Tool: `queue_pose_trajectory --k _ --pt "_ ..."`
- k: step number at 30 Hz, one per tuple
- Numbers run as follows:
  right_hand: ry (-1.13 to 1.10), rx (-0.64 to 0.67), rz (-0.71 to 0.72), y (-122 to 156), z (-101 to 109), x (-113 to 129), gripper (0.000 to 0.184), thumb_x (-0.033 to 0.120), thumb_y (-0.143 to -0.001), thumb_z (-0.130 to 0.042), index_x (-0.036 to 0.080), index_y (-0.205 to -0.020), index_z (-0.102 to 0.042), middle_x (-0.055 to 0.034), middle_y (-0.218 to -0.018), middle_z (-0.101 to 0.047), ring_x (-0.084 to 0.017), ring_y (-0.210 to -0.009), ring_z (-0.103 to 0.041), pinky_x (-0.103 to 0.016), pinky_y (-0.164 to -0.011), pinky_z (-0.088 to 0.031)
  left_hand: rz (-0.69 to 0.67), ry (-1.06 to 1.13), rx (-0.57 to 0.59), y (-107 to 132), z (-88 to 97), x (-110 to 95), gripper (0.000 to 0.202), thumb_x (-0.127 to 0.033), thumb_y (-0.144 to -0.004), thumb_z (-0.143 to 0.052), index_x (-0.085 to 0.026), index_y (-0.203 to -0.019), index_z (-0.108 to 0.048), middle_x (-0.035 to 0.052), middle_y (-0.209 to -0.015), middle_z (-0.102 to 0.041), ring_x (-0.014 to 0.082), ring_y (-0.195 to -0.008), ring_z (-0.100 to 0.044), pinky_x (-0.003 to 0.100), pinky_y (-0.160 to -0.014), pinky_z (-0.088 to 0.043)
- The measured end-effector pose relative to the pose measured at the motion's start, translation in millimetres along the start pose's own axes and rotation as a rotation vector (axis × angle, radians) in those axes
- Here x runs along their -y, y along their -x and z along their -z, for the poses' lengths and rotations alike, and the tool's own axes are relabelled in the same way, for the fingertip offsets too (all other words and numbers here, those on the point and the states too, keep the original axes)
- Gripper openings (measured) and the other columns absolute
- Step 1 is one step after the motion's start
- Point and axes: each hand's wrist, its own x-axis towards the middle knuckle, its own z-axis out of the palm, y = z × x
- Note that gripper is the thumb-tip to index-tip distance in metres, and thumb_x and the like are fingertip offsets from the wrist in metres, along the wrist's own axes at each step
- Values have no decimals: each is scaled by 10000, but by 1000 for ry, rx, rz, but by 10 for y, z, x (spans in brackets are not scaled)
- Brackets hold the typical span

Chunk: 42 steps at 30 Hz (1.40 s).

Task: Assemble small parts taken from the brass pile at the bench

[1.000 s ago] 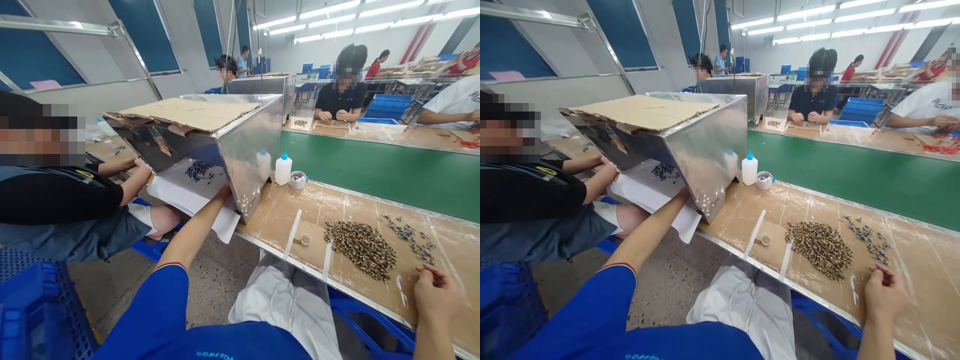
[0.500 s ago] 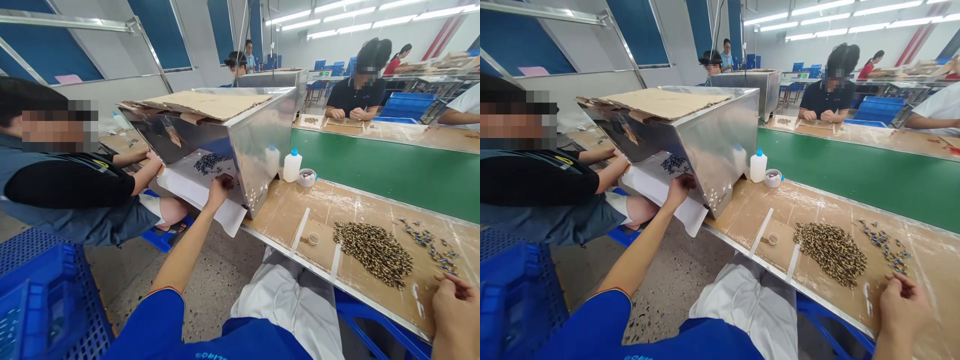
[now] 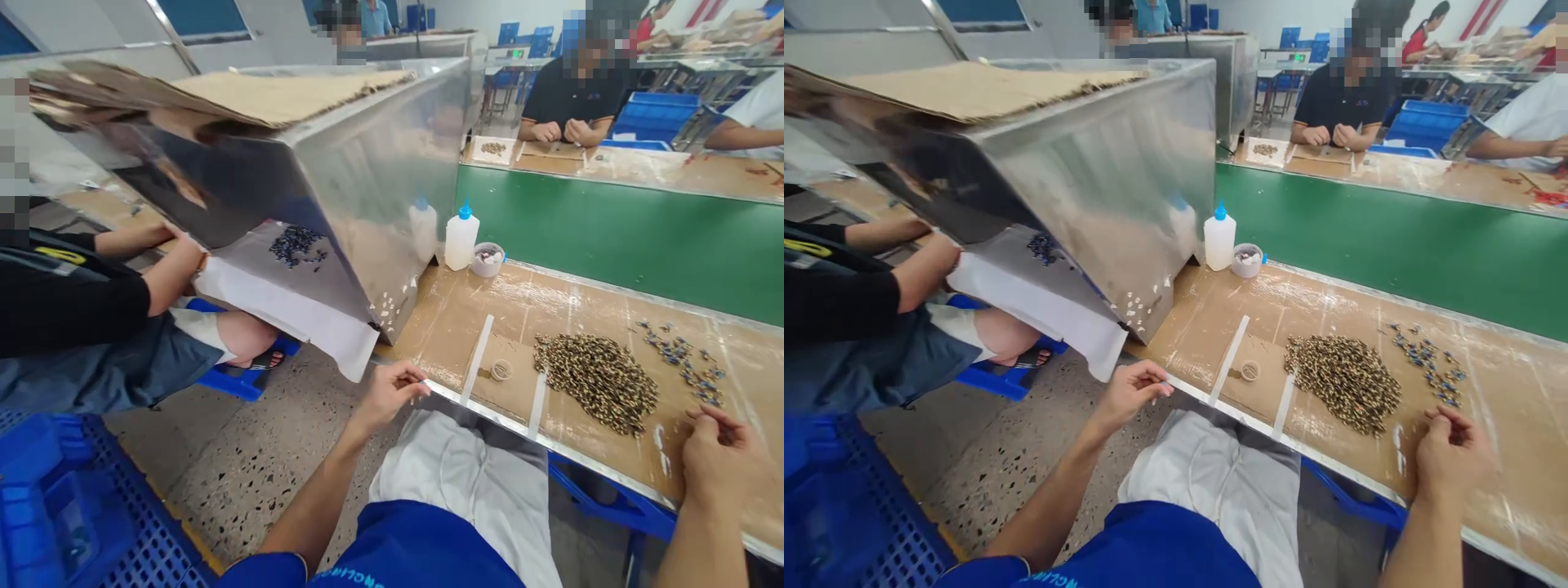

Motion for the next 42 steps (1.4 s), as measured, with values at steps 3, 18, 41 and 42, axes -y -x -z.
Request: queue_pose_trajectory --k 3,18,41,42 --pt "-4 -1 -2 -44 -8 -20 120 258 -566 -498 282 -678 -532 -65 -650 -561 -336 -838 -675 -524 -917 -500 -16 -2 103 -343 -344 140 196 -311 -676 -822 -143 -700 -724 35 -621 -690 100 -512 -563 189 -507 -450" --pt "-22 576 445 1264 -119 246 178 378 -906 -639 227 -991 -678 -55 -838 -727 -189 -700 -668 -333 -646 -552 -82 21 595 -706 -682 504 273 -373 -868 -720 -131 -977 -786 107 -851 -779 145 -657 -711 230 -599 -599" --pt "-26 701 866 1274 -879 489 88 225 -938 -626 252 -930 -709 -59 -944 -634 -204 -864 -611 -361 -728 -503 -117 122 566 -732 -698 489 279 -396 -892 -695 -128 -823 -728 69 -814 -703 108 -656 -676 197 -599 -591" --pt "-9 703 887 1272 -893 514 98 228 -946 -616 252 -922 -708 -61 -958 -637 -206 -872 -608 -364 -739 -502 -99 128 557 -729 -699 481 287 -405 -881 -709 -126 -818 -726 65 -801 -699 106 -649 -676 197 -600 -592"
